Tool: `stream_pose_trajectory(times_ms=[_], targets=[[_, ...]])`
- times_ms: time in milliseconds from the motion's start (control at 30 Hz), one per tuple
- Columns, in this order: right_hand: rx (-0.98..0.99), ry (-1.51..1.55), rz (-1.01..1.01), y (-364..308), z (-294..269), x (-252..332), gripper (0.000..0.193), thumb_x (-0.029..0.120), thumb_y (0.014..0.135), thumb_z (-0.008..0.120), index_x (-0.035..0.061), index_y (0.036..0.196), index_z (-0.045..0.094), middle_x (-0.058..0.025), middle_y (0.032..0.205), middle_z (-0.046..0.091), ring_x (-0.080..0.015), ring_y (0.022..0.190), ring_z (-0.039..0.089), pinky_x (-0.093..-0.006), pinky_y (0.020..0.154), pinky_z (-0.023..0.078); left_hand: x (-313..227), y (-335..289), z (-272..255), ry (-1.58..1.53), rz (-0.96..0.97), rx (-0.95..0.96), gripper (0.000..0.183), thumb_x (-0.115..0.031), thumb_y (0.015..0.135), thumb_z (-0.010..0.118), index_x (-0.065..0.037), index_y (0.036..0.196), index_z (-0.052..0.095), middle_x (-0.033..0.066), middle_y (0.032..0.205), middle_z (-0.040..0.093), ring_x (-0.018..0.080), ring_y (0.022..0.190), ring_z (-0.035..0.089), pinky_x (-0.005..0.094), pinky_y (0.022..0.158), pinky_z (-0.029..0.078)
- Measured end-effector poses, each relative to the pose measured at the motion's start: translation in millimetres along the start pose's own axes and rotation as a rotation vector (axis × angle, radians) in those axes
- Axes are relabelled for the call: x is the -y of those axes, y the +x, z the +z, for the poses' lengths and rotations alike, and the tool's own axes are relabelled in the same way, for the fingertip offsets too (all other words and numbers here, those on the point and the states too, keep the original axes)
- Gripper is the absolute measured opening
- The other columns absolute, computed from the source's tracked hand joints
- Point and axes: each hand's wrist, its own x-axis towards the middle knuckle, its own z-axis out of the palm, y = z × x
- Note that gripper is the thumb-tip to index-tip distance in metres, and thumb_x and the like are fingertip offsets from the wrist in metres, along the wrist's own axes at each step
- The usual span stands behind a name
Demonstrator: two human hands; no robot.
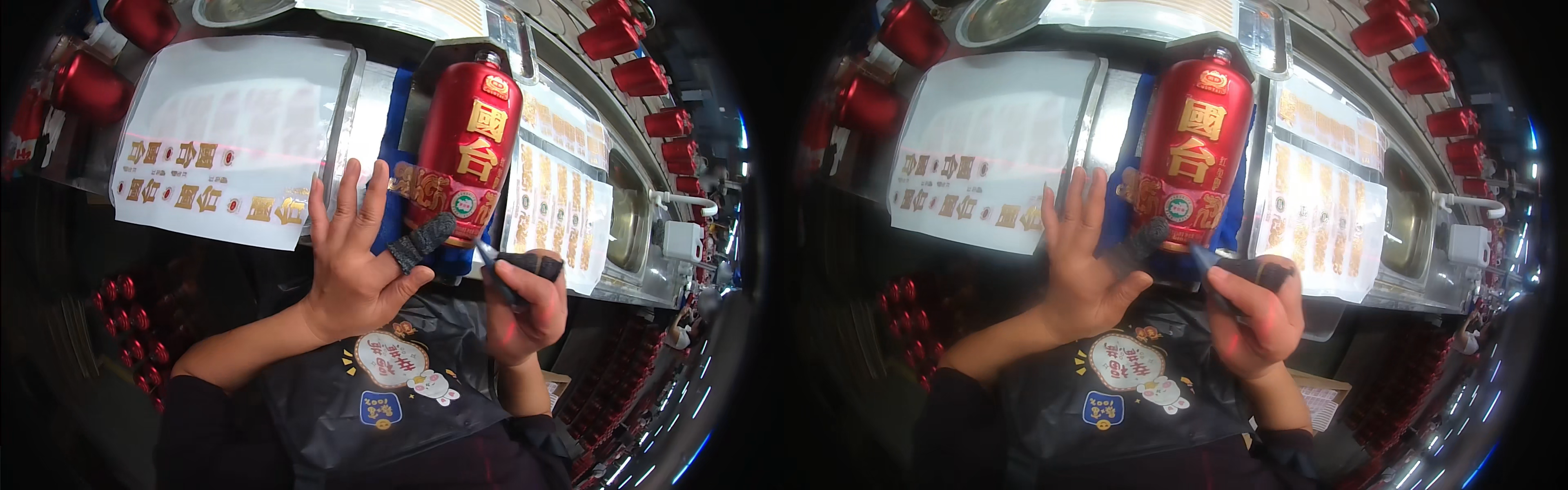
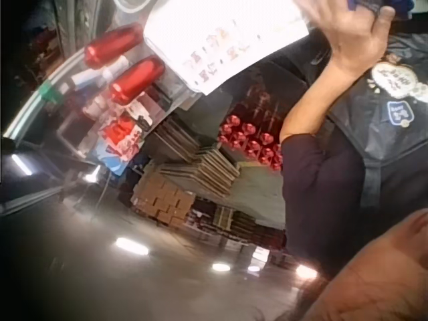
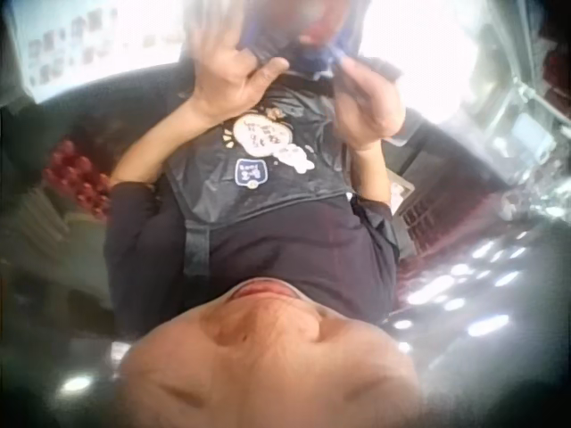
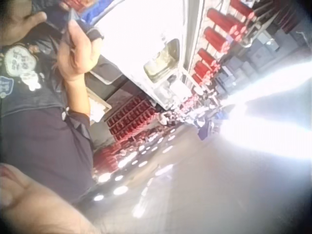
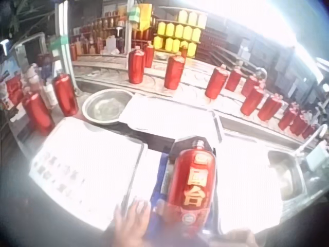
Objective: The person applies gold labels to red cylindrical containers on a production line. They pick each label, align it on the container, and smooth it down, repeating the process for multiple units.
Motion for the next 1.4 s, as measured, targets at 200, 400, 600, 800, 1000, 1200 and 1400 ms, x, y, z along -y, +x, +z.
stream_pose_trajectory(times_ms=[200,400,600,800,1000,1200,1400], targets=[[0.217,-0.204,-0.355,18.8,13.0,7.7,0.042,0.0,0.056,0.073,0.0117,0.096,0.078,-0.003,0.088,0.064,-0.0232,0.078,0.056,-0.0354,0.067,0.047,-2.6,-6.1,-0.4,-0.05,-0.06,-0.018,0.041,-0.03,0.089,0.068,0.006,0.07,0.068,0.0342,0.154,0.031,0.0526,0.145,0.024,0.0686,0.113,0.004],[0.162,0.031,0.112,54.2,27.4,17.7,0.029,0.002,0.074,0.082,0.0016,0.1,0.071,-0.0078,0.084,0.066,-0.0147,0.071,0.061,-0.0262,0.066,0.047,-0.6,-2.9,-3.8,-0.13,-0.099,-0.02,0.035,-0.024,0.09,0.066,0.008,0.078,0.068,0.0338,0.155,0.029,0.0489,0.146,0.025,0.0651,0.115,0.004],[-0.096,0.135,0.356,44.3,14.7,8.8,0.017,0.007,0.087,0.075,0.0007,0.098,0.063,-0.004,0.088,0.066,-0.009,0.08,0.061,-0.0233,0.071,0.049,1.5,8.7,-8.9,-0.15,-0.052,-0.03,0.039,-0.028,0.09,0.066,0.008,0.104,0.07,0.0324,0.156,0.027,0.0475,0.146,0.025,0.064,0.115,0.004],[-0.198,0.195,0.529,40.1,8.9,-2.7,0.019,0.008,0.087,0.075,0.0016,0.1,0.062,-0.0022,0.089,0.063,-0.0089,0.079,0.057,-0.0227,0.071,0.048,-10.1,35.6,-5.5,-0.074,0.037,0.025,0.042,-0.043,0.088,0.067,-0.003,0.089,0.076,0.0299,0.157,0.029,0.0485,0.145,0.026,0.0689,0.112,0.004],[-0.222,0.185,0.586,30.3,10.1,-17.6,0.022,0.008,0.086,0.077,0.0015,0.1,0.062,-0.002,0.091,0.062,-0.0087,0.083,0.057,-0.022,0.074,0.047,-6.0,30.4,-7.9,0.028,0.021,-0.01,0.04,-0.043,0.088,0.068,-0.004,0.091,0.077,0.0298,0.157,0.03,0.0471,0.147,0.024,0.0663,0.114,0.005],[-0.209,0.262,0.737,14.0,-0.9,-44.9,0.02,0.005,0.094,0.065,0.0008,0.113,0.06,-0.0041,0.096,0.062,-0.0085,0.084,0.06,-0.0215,0.072,0.05,7.8,33.6,-11.9,-0.246,-0.041,0.068,0.109,-0.032,0.072,0.087,-0.003,0.156,0.023,0.0249,0.162,0.019,0.0432,0.147,0.023,0.0494,0.121,0.013],[0.221,0.863,0.858,0.0,2.9,3.1,0.072,0.004,0.088,0.066,-0.002,0.152,0.033,-0.0086,0.14,0.052,-0.0144,0.123,0.052,-0.0276,0.105,0.04,7.2,56.0,0.2,-0.557,-0.329,0.172,0.109,-0.03,0.066,0.092,0.0,0.151,0.03,0.0227,0.145,0.047,0.0372,0.132,0.048,0.0475,0.113,0.034]])
